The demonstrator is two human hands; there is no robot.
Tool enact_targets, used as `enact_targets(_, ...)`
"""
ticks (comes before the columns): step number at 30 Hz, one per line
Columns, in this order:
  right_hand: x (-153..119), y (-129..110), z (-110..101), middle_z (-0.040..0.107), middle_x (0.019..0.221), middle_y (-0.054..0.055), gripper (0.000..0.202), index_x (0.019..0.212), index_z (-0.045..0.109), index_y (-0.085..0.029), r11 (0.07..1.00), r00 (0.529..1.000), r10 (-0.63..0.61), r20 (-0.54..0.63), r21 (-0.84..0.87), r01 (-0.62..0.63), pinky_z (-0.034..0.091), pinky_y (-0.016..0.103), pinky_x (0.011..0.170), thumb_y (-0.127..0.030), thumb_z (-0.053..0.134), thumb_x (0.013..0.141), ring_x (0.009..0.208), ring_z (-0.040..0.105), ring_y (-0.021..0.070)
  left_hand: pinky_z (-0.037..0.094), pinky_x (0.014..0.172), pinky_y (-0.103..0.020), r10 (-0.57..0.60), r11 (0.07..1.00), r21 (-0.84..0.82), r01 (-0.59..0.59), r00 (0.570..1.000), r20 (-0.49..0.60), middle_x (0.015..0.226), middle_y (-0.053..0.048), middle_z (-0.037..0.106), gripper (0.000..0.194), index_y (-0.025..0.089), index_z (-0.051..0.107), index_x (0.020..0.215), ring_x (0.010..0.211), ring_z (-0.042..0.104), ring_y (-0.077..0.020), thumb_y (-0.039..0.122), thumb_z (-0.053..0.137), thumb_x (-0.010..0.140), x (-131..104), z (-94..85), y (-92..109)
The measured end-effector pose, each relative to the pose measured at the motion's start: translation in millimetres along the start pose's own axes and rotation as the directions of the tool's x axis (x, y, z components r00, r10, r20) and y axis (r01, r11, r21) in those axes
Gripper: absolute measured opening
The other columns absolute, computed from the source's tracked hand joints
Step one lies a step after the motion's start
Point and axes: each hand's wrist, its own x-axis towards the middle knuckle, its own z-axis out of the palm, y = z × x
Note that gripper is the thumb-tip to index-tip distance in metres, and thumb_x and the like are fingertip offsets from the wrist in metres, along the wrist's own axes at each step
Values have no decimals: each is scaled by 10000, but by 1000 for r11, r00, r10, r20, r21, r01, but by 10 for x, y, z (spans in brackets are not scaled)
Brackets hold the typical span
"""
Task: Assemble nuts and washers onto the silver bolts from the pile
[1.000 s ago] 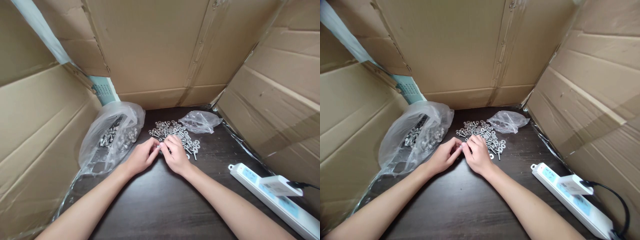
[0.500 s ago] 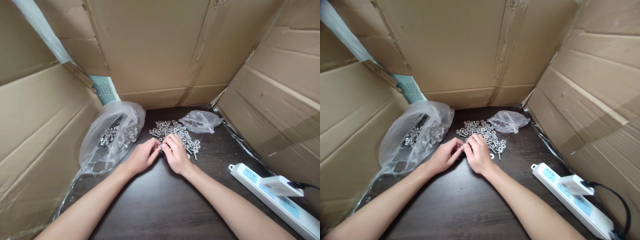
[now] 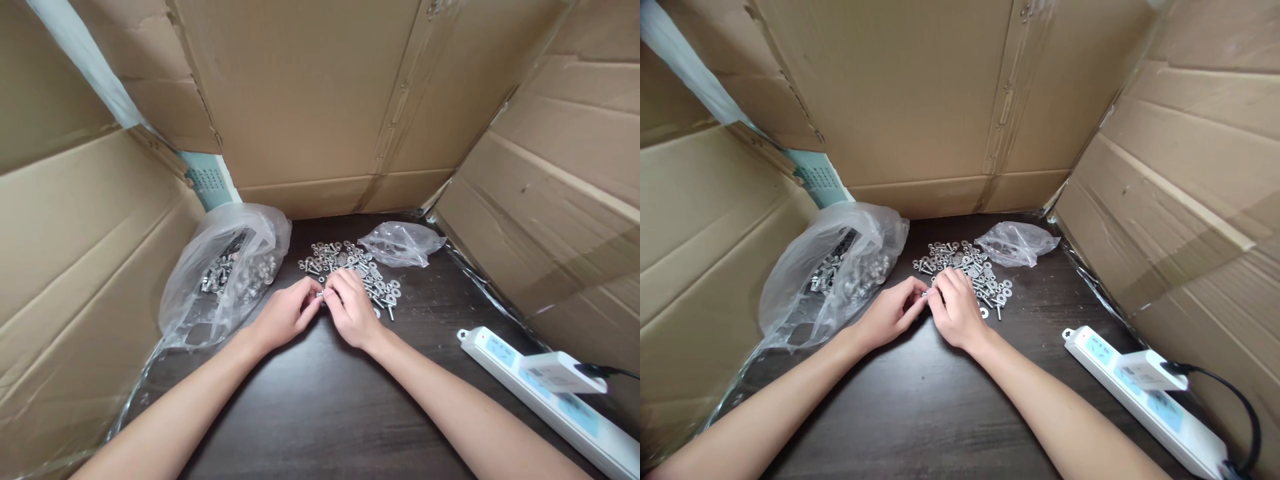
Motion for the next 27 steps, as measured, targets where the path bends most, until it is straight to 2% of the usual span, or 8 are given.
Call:
enact_targets(4,6,41,40,582,854,58,303,782,488,-229,1000,999,-28,-19,11,28,417,404,802,-238,380,1064,854,507,229,421,635,-249,-12,1000,6,12,1000,9,832,-6,664,146,191,573,1036,658,585,-131,310,490,1024,-3,1,-1)
enact_targets(9,14,63,58,578,838,54,336,773,501,-230,999,1000,-5,-25,33,6,423,398,806,-272,378,1083,856,514,226,423,648,-263,-39,999,10,39,999,28,818,2,668,158,199,565,1027,660,596,-138,339,491,1029,-1,-3,8)
enact_targets(13,14,25,12,597,928,73,309,820,492,-227,1000,999,-7,45,6,7,413,422,844,-256,324,1077,896,509,235,454,698,-286,-49,998,27,49,998,27,878,-23,700,189,202,560,1039,726,638,-162,355,451,1049,-4,-13,17)
enact_targets(18,-5,-37,-40,614,1067,90,210,935,505,-223,1000,993,-21,116,20,19,413,450,906,-243,337,1061,982,521,251,443,684,-302,-32,996,86,32,999,-9,850,-35,688,222,202,548,994,702,624,-179,345,392,1059,-3,-25,16)
enact_targets(22,-22,-37,-25,634,1132,110,108,1056,515,-218,995,990,-88,112,-26,92,420,446,902,-236,409,1041,1017,549,265,428,659,-292,-63,997,37,64,997,-32,768,-23,637,278,208,509,905,661,596,-175,349,333,1069,15,-33,15)
enact_targets(27,-22,1,9,683,1033,99,119,1099,550,-210,966,970,-219,104,-118,231,408,424,860,-187,457,1027,954,575,265,383,606,-276,-113,993,-36,112,994,-11,640,6,545,377,214,434,760,573,516,-148,370,297,1075,45,-16,-21)
